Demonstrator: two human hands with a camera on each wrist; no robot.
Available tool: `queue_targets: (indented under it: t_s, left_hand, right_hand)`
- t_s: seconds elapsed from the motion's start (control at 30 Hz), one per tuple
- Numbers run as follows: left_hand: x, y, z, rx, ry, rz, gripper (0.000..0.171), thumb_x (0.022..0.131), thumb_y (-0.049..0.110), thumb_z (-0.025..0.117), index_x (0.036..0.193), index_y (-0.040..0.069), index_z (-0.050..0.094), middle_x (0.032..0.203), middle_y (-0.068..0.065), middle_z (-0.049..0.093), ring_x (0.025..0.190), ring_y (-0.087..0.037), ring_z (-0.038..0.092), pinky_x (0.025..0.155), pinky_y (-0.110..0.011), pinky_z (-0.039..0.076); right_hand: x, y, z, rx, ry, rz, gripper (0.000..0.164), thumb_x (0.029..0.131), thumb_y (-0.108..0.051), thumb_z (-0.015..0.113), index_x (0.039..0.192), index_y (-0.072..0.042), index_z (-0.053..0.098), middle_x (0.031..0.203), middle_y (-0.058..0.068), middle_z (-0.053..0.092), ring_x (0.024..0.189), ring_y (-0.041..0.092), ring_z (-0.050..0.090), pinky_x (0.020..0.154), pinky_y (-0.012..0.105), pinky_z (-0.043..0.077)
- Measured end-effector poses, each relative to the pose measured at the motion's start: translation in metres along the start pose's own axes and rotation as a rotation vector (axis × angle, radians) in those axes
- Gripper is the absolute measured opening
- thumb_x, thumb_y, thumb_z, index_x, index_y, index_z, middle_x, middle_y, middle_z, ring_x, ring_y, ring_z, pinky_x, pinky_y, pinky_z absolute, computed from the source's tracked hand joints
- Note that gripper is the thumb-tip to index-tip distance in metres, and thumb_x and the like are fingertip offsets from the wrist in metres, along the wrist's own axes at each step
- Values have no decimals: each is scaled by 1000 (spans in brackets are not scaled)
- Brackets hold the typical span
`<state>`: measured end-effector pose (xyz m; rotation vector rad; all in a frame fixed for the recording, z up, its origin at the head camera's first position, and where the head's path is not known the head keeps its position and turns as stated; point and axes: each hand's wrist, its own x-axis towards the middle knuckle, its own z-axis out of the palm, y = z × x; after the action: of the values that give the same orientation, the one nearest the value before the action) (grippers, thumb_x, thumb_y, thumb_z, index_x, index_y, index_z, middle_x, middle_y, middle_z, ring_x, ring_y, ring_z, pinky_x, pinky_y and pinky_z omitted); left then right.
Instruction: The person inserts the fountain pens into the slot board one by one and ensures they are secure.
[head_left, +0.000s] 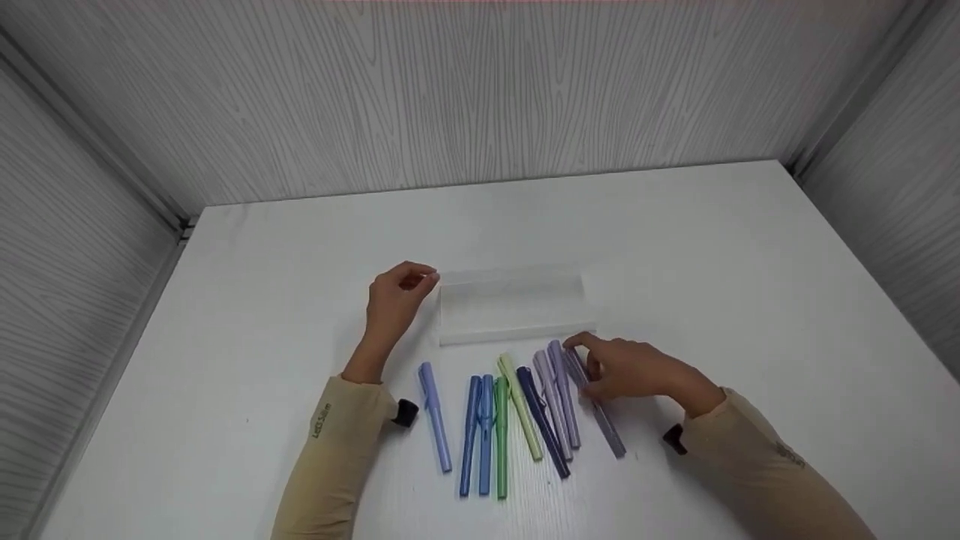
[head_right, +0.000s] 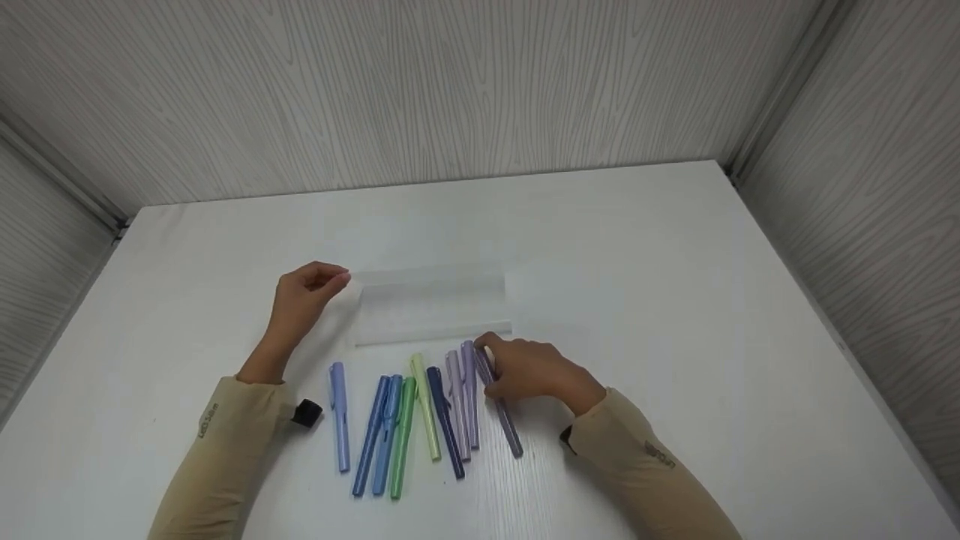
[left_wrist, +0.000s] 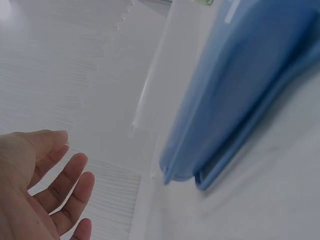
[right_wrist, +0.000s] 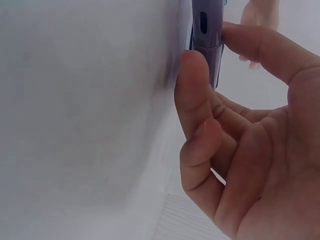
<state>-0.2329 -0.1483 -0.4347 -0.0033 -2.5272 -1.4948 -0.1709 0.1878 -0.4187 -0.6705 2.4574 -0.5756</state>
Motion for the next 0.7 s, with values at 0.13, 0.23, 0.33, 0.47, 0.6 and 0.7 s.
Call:
queue_targets:
  t_s: [0.13,0.23,0.33,0.47,0.6,0.7]
  left_hand:
    - [-1,2,0,-16,1,-4,19,91,25,68,100,9,73,93,-10,71,83,-18,62,70,-24,47]
    - [-1,2,0,-36,1,-14,18,90,23,68,100,9,73,93,-10,71,82,-17,61,69,-24,46]
    - [0,2,1,-46,1,-17,17,90,22,68,100,9,73,93,-10,71,83,-16,60,69,-24,46]
    - [1,2,1,-40,-8,-15,17,91,23,67,100,10,73,94,-10,71,84,-18,61,70,-25,46]
    - [1,2,0,-29,-11,-12,18,91,25,67,100,11,73,94,-9,72,85,-19,63,71,-26,46]
    - [1,3,0,-29,-7,-10,18,91,25,67,100,10,73,94,-10,72,85,-19,63,70,-26,46]
  right_hand:
    - [-4,0,-7,47,1,-42,63,88,-19,64,144,-18,34,96,-1,65,69,9,56,63,29,46]
    - [-7,1,-15,90,17,-76,64,89,-16,63,145,-16,31,98,3,65,71,10,58,65,29,47]
    - [-9,3,-23,148,44,-108,66,90,-14,62,147,-14,29,100,7,65,74,13,60,67,29,48]
    - [-12,5,-33,213,84,-148,67,90,-13,63,147,-13,27,100,11,65,71,15,60,66,28,49]
    - [-14,7,-41,266,121,-173,67,91,-13,63,148,-15,26,99,12,64,71,21,61,65,27,49]
    - [-15,9,-47,297,148,-184,67,93,-12,60,149,-15,25,99,12,64,74,27,63,67,26,49]
